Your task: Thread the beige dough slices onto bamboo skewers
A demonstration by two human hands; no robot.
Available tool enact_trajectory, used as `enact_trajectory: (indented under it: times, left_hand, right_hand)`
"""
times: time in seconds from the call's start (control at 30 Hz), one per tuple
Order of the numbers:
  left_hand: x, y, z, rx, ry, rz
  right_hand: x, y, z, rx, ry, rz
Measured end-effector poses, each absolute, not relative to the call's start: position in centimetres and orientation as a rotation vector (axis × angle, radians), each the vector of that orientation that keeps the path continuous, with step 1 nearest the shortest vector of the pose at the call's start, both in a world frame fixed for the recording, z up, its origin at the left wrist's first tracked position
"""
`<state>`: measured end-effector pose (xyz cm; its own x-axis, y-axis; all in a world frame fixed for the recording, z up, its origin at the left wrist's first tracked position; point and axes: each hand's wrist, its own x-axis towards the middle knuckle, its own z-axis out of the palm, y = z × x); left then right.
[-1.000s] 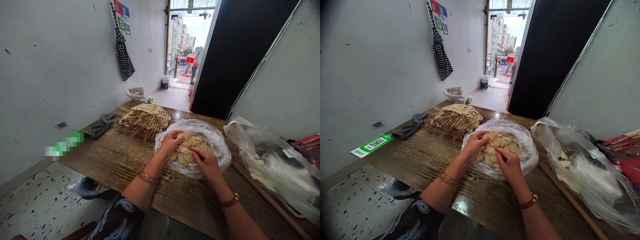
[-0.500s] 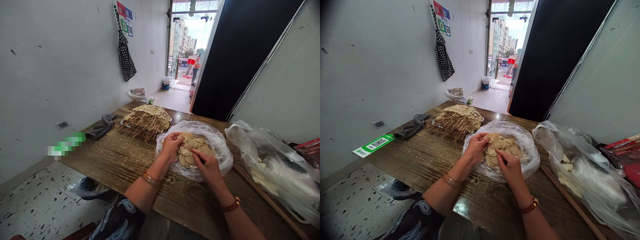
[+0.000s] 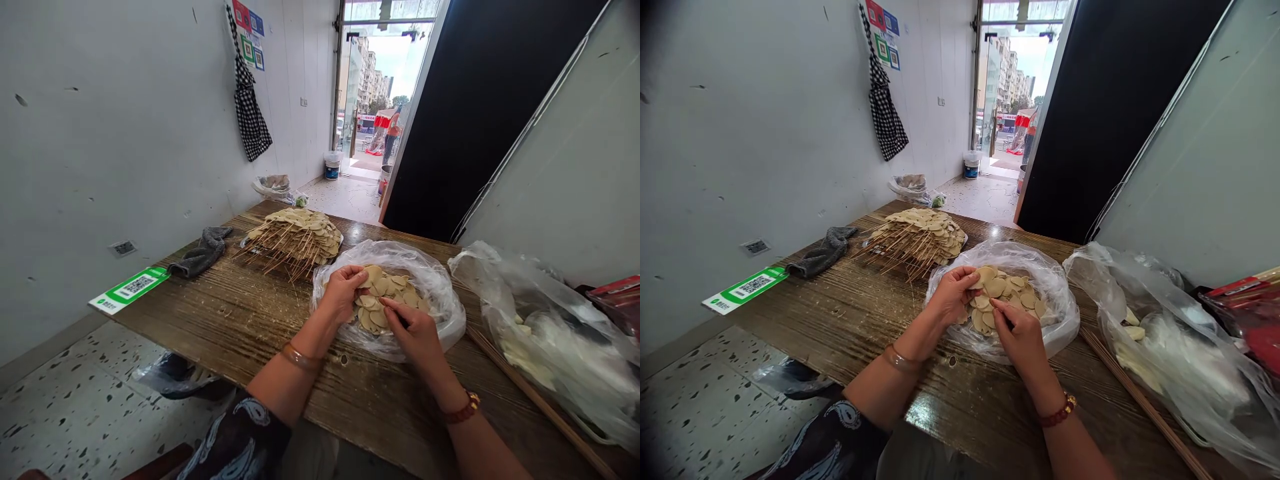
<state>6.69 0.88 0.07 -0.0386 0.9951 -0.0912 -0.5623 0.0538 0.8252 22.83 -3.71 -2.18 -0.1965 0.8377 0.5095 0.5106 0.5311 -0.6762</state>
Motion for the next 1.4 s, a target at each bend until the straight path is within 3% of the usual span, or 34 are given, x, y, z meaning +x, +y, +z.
enact_trajectory:
  times: [1.4]
  left_hand:
    - [6.77,0.69,-0.09,0.609,0.813,1.412]
  right_hand:
    - [22.60,-3.74,-1.92,-1.108,-1.810,0.516]
